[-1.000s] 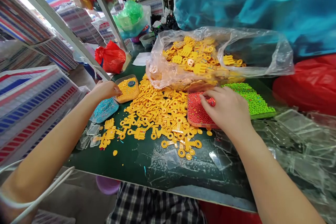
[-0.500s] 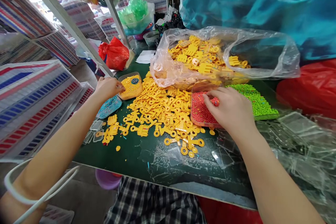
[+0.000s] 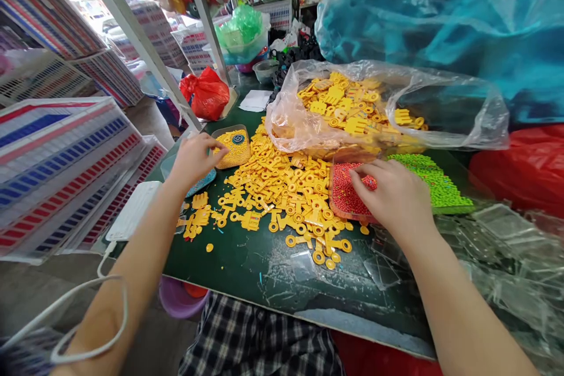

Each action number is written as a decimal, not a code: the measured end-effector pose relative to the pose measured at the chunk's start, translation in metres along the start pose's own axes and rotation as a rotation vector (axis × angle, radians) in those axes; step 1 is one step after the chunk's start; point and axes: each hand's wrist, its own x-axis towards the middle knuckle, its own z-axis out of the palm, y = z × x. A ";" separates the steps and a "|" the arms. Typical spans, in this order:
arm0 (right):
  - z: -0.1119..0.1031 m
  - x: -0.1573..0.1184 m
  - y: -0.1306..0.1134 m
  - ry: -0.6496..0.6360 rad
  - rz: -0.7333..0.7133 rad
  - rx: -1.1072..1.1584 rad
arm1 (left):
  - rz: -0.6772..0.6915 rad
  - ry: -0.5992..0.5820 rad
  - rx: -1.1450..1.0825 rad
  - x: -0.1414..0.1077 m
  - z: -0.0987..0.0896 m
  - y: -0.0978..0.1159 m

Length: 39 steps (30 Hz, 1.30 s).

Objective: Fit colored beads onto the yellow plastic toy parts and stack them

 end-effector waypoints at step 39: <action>-0.014 -0.007 -0.040 0.053 -0.395 0.325 | -0.218 -0.339 0.236 -0.028 0.004 -0.087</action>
